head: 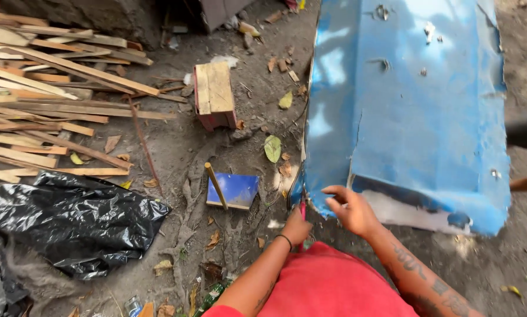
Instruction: Stripping a white protective or decorative layer from a blue panel using snips and manual pulling.
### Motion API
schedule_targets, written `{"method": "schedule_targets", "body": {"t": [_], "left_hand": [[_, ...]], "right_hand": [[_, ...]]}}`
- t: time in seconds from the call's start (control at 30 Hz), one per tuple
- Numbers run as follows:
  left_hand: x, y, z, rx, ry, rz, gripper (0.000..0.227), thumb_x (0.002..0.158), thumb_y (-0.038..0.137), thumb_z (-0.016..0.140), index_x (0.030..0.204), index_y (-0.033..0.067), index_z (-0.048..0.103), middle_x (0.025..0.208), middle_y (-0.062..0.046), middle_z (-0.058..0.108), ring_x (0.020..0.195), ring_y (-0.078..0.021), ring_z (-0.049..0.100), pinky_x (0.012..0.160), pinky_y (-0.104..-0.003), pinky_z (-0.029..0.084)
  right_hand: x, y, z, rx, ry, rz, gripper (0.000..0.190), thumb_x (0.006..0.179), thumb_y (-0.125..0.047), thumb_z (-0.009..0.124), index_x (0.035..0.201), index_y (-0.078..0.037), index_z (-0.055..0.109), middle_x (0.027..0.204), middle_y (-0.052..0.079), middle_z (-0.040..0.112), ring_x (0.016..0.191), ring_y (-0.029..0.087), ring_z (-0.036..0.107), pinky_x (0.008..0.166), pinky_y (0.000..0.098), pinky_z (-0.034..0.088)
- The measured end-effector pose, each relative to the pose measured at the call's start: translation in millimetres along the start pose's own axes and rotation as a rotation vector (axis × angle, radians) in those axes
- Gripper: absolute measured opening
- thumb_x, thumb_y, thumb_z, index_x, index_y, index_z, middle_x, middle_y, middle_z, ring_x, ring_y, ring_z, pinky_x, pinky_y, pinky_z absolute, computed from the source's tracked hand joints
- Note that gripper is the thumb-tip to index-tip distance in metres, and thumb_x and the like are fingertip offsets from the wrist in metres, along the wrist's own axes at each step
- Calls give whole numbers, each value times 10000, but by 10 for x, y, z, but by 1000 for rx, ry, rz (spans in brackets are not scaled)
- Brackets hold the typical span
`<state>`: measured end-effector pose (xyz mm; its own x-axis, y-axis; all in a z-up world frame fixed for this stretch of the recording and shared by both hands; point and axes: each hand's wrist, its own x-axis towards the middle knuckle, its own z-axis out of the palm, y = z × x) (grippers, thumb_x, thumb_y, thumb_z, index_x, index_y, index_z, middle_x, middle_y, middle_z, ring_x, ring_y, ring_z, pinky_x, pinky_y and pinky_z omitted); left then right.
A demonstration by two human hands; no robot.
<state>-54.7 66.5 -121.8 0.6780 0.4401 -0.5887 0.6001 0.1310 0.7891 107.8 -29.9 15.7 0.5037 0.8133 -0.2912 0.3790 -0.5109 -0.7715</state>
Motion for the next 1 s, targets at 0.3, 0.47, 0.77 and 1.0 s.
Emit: {"method": "schedule_targets", "body": {"t": [0.3,0.47,0.77,1.0], "left_hand": [[62,41,290,-42,245,-150,326,784,189,658,1109,198,633,1048,-75,703,1085,-296,685,887,-419,538],[76,84,203,-258,219,-192,159,777,85,587,912,100,670,644,-102,683,512,-206,686,442,-299,556],[-732,726,-652,-646,144,-265,202,676,-17,567,858,69,579,558,-43,421,434,-139,430,352,-252,388],[-985,818,-936,-593,255,-221,288,689,-39,555,972,3,596,605,-78,468,465,-153,473,397,-255,420]], "right_hand": [[432,728,-7,-135,487,-707,221,855,-20,729,985,-191,783,972,-5,761,970,237,726,905,374,570],[745,700,-25,-335,590,-793,198,841,-96,724,992,-220,753,1083,-8,698,1078,250,656,956,403,499],[950,833,-4,-523,616,-615,234,949,-276,615,1174,-235,663,1297,30,583,1308,284,525,1065,432,402],[897,835,-61,-331,495,-633,453,964,-356,593,1398,-232,552,1419,81,499,1374,352,444,1096,482,343]]}}
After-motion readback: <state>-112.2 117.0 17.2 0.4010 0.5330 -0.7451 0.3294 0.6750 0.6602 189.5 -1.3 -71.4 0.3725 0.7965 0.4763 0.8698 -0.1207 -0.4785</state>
